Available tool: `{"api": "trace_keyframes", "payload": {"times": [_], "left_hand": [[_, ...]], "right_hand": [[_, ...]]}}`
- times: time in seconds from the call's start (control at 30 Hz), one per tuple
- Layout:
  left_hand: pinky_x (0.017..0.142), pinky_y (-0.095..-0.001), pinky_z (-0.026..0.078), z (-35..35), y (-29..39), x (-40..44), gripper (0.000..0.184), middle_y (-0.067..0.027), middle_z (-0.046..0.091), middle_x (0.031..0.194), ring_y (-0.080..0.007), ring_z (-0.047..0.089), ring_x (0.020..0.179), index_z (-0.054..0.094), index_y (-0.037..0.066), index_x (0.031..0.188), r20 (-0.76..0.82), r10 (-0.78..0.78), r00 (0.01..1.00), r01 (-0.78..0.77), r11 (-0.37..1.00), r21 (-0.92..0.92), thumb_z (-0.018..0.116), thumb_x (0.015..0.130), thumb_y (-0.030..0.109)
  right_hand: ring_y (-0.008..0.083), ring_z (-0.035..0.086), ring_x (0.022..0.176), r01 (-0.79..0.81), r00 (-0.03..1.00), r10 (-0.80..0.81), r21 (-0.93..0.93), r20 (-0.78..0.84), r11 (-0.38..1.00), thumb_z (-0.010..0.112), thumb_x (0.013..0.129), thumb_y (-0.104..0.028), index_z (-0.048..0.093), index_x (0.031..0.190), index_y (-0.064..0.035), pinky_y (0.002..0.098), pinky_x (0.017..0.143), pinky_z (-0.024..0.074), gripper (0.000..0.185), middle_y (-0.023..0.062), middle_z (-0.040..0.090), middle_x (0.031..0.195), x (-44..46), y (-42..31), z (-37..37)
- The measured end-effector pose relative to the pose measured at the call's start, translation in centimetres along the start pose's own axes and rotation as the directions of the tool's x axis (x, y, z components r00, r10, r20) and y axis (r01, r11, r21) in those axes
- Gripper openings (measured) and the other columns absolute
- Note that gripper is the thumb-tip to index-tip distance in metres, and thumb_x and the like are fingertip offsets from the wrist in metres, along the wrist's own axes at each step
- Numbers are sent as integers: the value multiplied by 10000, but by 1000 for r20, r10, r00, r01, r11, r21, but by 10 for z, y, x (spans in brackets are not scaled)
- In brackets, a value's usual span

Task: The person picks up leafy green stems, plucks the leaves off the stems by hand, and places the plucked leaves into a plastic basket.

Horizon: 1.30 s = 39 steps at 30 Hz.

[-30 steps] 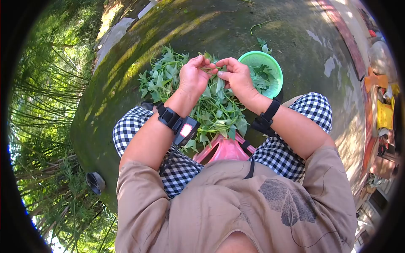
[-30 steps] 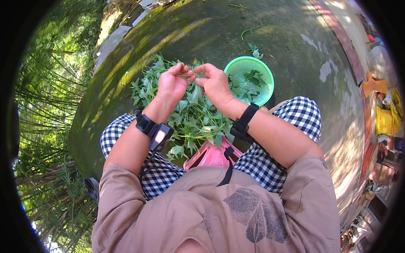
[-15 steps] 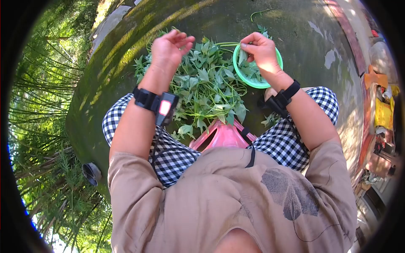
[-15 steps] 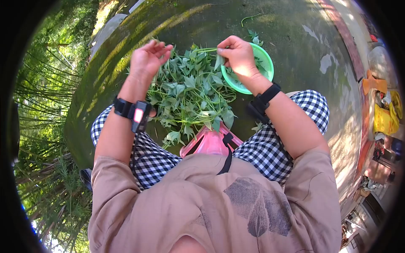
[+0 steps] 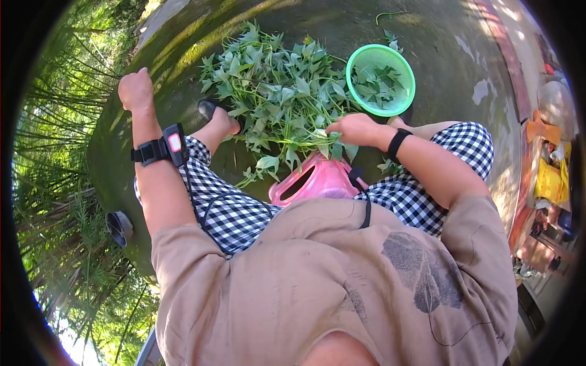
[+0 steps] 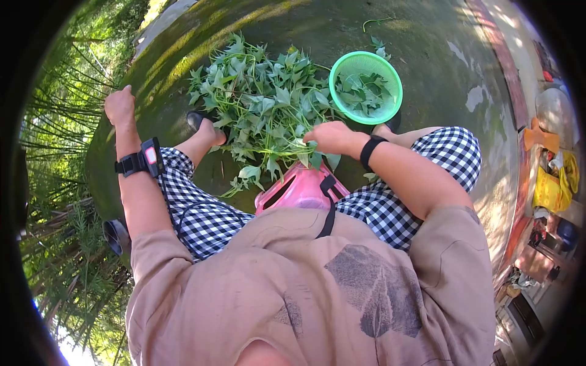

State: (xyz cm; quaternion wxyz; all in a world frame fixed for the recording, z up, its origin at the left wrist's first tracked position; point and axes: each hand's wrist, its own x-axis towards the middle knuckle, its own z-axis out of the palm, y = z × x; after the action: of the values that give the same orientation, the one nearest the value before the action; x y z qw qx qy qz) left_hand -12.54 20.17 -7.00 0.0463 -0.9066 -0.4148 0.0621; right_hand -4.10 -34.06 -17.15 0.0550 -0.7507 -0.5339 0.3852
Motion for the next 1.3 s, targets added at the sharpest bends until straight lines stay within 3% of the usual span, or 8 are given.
{"api": "trace_keyframes", "payload": {"times": [0.13, 0.33, 0.6, 0.8, 0.87, 0.97, 1.13, 1.3], "left_hand": [[927, -469, 475, -41, 45, -53, 543, -108, 714, 1028, -297, 647, 1017, 626, 287, 1263, -328, -189, 925, 67, 935, -349, 710, 728, 272], [644, -275, 506, -73, 84, -74, 369, -52, 696, 831, -133, 636, 716, 716, 46, 1047, 152, 109, 982, 113, 306, -945, 773, 743, 249], [616, -249, 505, -76, 126, -68, 268, -71, 705, 859, -141, 659, 698, 696, 53, 1039, 143, 275, 951, 82, 222, -972, 687, 864, 256], [601, -262, 506, -84, 158, -73, 213, -79, 705, 826, -148, 660, 690, 696, 48, 963, 119, 360, 925, 50, 196, -979, 593, 863, 205], [596, -275, 503, -86, 168, -77, 192, -69, 700, 793, -153, 655, 666, 676, 55, 843, 141, 384, 913, 98, 130, -987, 579, 849, 220], [597, -264, 478, -93, 182, -85, 240, -43, 679, 752, -126, 631, 653, 677, 76, 810, 150, 376, 915, 98, 154, -983, 628, 855, 306], [657, -293, 486, -89, 202, -88, 129, -43, 682, 781, -122, 596, 686, 711, 9, 896, -340, 199, 919, -384, 261, -886, 661, 782, 42], [787, -392, 462, -97, 220, -97, 68, -59, 634, 840, -271, 554, 900, 696, 86, 793, -711, 364, 601, -790, 401, -463, 634, 768, 73]], "right_hand": [[314, 672, 936, -33, 979, 53, -102, 196, 994, 593, 816, -152, 621, 1222, -158, 435, 744, 526, 408, 147, 691, 964, 13, -32, 19], [310, 682, 921, 17, 929, 106, -329, 353, 944, 617, 770, -133, 695, 1009, -87, 425, 727, 531, 256, 131, 705, 947, 32, -31, 13], [337, 674, 859, 58, 981, 4, -310, 194, 949, 599, 772, -147, 700, 931, -125, 476, 706, 525, 190, 147, 659, 975, 33, -24, 26], [336, 639, 774, -71, 857, 255, 387, -448, 919, 655, 790, -193, 638, 957, -52, 431, 699, 485, 219, 164, 660, 810, 29, -8, -91], [99, 512, 654, 148, 875, 358, 884, -327, 444, 633, 888, -176, 630, 940, 4, 254, 592, 436, 187, 4, 569, 678, 4, -16, -140], [91, 529, 613, 215, 824, 443, 919, -352, 331, 605, 920, -175, 637, 927, -15, 218, 549, 410, 163, -12, 549, 666, -34, -18, -188], [115, 562, 569, 330, 766, 478, 901, -430, 281, 595, 923, -184, 637, 898, -4, 218, 512, 400, 186, 3, 549, 657, -74, -12, -207], [130, 579, 545, 351, 775, 502, 922, -384, 164, 589, 922, -173, 634, 869, -8, 223, 474, 397, 179, 16, 575, 659, -73, 4, -194]]}}
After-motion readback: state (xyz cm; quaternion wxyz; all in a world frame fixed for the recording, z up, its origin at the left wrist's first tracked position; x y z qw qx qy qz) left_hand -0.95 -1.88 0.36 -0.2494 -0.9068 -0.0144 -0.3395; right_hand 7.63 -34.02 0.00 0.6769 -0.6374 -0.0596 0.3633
